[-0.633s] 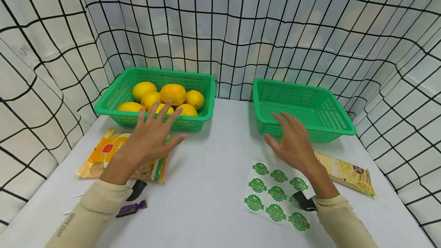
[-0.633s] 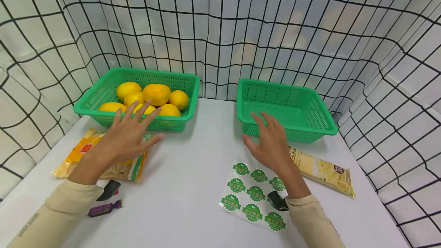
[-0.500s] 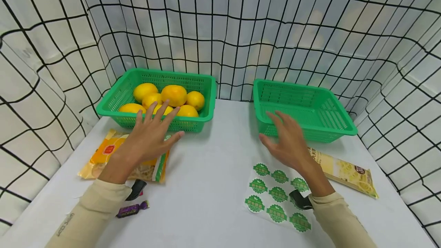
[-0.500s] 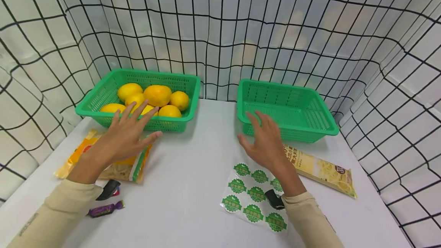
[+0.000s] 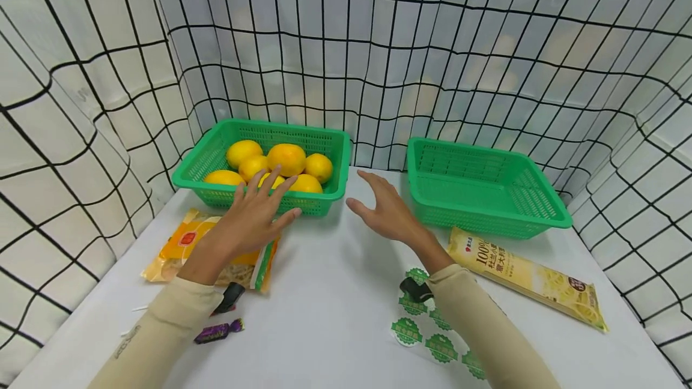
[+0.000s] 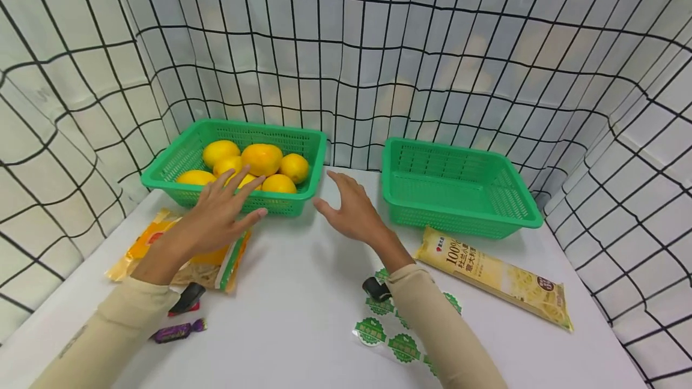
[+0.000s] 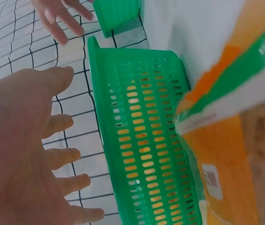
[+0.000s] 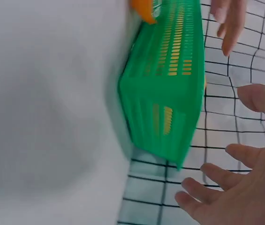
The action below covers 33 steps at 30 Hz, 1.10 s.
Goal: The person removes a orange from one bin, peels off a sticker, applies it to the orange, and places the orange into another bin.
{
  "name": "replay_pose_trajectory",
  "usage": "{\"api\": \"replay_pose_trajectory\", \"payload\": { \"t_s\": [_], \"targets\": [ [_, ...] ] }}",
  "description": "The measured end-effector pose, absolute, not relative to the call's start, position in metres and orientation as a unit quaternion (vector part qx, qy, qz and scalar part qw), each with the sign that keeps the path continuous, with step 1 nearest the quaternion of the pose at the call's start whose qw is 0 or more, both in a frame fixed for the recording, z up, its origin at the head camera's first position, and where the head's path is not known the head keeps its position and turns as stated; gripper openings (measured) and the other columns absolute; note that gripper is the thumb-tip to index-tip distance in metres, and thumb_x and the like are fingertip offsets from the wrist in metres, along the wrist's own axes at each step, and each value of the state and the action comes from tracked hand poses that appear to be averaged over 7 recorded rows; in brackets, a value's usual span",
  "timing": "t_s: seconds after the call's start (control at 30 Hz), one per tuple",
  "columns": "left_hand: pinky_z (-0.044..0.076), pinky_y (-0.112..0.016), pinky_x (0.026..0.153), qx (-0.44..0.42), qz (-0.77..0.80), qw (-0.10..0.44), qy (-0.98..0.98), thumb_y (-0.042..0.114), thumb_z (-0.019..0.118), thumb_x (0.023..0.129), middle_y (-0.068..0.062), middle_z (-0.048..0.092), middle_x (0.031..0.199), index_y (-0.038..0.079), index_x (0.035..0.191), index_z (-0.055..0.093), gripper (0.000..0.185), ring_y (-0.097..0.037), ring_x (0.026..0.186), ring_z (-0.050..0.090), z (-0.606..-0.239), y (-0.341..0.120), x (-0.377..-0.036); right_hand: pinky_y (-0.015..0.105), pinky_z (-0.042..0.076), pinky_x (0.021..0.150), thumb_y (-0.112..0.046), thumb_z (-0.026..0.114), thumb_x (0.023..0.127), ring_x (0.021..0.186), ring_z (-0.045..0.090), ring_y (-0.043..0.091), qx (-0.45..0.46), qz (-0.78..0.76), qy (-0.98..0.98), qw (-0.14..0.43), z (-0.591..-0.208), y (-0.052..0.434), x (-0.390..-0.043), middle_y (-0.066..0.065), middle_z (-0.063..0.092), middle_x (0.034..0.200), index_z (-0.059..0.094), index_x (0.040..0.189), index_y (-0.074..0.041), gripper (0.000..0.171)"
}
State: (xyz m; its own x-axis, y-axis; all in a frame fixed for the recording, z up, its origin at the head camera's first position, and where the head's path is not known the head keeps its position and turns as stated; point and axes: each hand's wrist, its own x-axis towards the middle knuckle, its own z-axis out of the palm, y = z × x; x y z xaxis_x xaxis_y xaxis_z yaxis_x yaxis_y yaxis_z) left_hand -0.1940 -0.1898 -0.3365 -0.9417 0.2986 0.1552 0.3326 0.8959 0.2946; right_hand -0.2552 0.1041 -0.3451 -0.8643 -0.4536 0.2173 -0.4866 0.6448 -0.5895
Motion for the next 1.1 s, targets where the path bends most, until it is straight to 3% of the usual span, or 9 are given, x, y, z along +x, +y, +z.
{"api": "replay_pose_trajectory", "payload": {
  "t_s": [0.2,0.33,0.53,0.73,0.97,1.1],
  "targets": [
    [0.005,-0.081,0.120,-0.121,-0.160,0.054,-0.978,0.046,0.053,0.111,-0.021,0.004,0.177,0.014,0.171,0.019,0.075,-0.051,0.161,0.001,-0.335,-0.208,-0.196,0.061,0.037,0.121,-0.047,0.060,0.106,0.156,0.034,0.040,0.242,0.412,-0.877,-0.056,-0.356,0.072,-0.286,0.012,0.028,0.174,0.026,0.170,-0.018,0.078],
    [0.004,-0.078,0.123,-0.110,-0.178,0.047,-0.977,0.048,0.051,0.111,-0.019,0.003,0.178,0.014,0.171,0.019,0.076,-0.049,0.162,0.000,-0.334,-0.206,-0.207,0.062,0.041,0.118,-0.051,0.059,0.106,0.156,0.033,0.043,0.231,0.438,-0.864,-0.091,-0.364,0.078,-0.296,0.010,0.021,0.176,0.022,0.171,-0.021,0.080],
    [0.005,-0.070,0.128,-0.126,-0.192,0.030,-0.973,0.055,0.046,0.111,-0.017,0.005,0.178,0.019,0.171,0.018,0.076,-0.044,0.163,0.002,-0.311,-0.176,-0.251,0.065,0.038,0.120,-0.052,0.058,0.108,0.157,0.030,0.042,0.202,0.447,-0.867,-0.090,-0.360,0.107,-0.305,0.011,0.015,0.177,0.020,0.171,-0.023,0.079],
    [0.015,-0.067,0.128,-0.114,-0.206,0.003,-0.972,0.053,0.054,0.109,-0.013,0.008,0.178,0.019,0.170,0.022,0.077,-0.042,0.164,0.005,-0.288,-0.172,-0.299,0.066,0.035,0.121,-0.060,0.054,0.106,0.159,0.026,0.042,0.205,0.432,-0.871,-0.108,-0.360,0.109,-0.314,0.012,0.012,0.178,0.015,0.172,-0.025,0.084],
    [0.025,-0.056,0.129,-0.096,-0.241,-0.016,-0.966,0.047,0.063,0.106,-0.011,0.031,0.172,0.014,0.162,0.041,0.069,-0.037,0.161,0.022,-0.298,-0.163,-0.348,0.068,0.035,0.120,-0.064,0.053,0.105,0.159,0.024,0.046,0.216,0.400,-0.883,-0.118,-0.360,0.118,-0.321,0.017,0.009,0.178,0.010,0.173,-0.022,0.091],
    [0.035,-0.049,0.125,-0.141,-0.255,-0.065,-0.954,0.047,0.064,0.105,-0.007,0.039,0.168,0.017,0.160,0.045,0.065,-0.030,0.155,0.035,-0.306,-0.090,-0.387,0.072,0.035,0.117,-0.066,0.050,0.105,0.157,0.023,0.052,0.167,0.368,-0.909,-0.100,-0.353,0.184,-0.305,0.023,0.005,0.177,0.005,0.173,-0.018,0.095]
  ]
}}
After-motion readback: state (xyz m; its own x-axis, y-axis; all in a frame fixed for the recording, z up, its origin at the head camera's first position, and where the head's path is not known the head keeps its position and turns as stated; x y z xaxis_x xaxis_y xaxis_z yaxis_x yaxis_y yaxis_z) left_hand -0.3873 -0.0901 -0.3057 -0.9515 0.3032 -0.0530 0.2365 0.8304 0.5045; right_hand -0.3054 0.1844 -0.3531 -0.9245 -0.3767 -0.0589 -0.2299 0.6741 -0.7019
